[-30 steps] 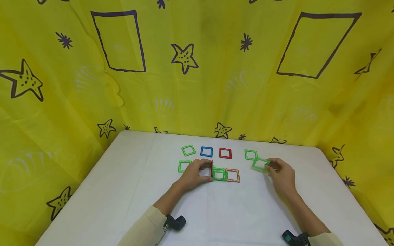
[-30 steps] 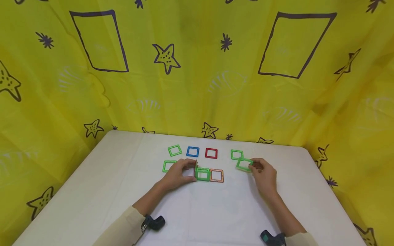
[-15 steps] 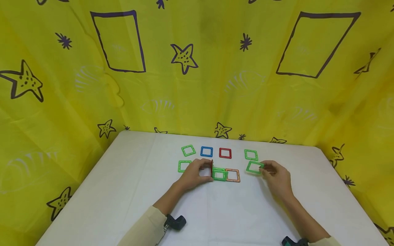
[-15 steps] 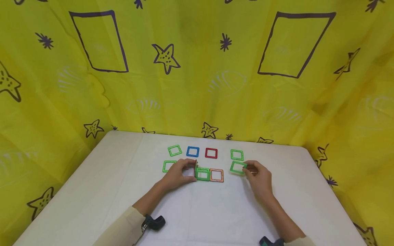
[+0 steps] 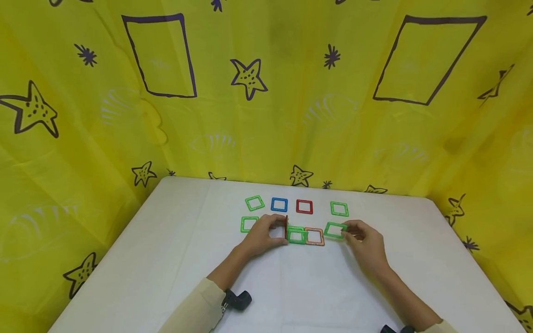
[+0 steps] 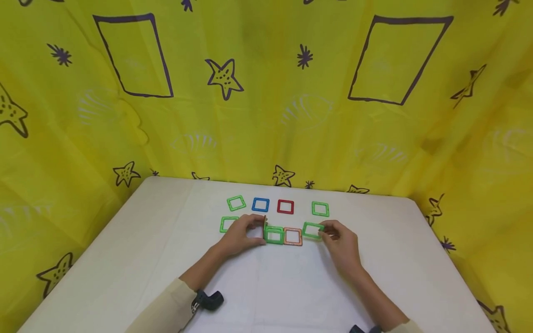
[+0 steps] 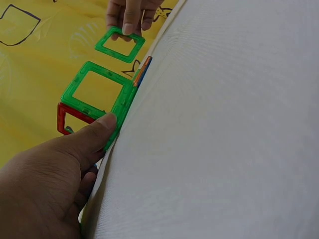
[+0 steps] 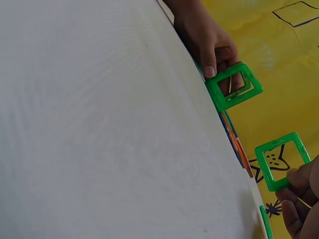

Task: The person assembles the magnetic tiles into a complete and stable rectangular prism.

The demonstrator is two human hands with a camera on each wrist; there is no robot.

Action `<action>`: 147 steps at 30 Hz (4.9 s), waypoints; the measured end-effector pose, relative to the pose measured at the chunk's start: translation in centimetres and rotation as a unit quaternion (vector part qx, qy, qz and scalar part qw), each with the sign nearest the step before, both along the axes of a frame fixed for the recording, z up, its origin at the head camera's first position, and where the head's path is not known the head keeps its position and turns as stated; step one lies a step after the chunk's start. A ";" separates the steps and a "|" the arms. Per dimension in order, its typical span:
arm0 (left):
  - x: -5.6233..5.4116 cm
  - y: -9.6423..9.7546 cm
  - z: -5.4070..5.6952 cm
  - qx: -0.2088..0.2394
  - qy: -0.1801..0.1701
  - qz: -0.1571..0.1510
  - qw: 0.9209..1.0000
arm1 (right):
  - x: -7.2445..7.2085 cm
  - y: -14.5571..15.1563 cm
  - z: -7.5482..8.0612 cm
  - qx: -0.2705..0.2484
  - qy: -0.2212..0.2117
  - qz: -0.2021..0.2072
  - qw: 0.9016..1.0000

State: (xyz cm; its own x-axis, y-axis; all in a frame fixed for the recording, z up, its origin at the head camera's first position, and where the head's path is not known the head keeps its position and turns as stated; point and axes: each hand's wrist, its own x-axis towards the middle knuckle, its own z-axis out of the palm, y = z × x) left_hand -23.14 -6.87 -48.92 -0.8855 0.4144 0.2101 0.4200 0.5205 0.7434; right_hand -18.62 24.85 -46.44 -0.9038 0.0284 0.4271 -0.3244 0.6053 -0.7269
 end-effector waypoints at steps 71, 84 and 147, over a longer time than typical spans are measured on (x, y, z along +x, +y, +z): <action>-0.1 -0.1 0.1 0.005 0.004 -0.002 1.000 | 0.6 -3.1 -1.6 0.017 -0.049 0.109 0.993; -0.1 0.1 -0.1 0.059 0.011 -0.013 0.998 | 1.0 -3.4 -2.0 0.073 -0.095 0.115 0.986; -0.1 -0.1 -0.2 0.030 0.039 0.002 0.999 | 3.7 -6.9 -2.8 0.303 0.021 0.232 0.924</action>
State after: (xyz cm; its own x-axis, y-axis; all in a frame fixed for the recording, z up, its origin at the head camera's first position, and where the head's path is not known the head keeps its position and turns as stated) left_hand -23.22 -6.96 -49.11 -0.8671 0.3950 0.3036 0.4761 0.4776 0.7384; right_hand -14.89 17.90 -49.21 -0.7415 -0.6135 0.2717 -0.6708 0.6866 -0.2803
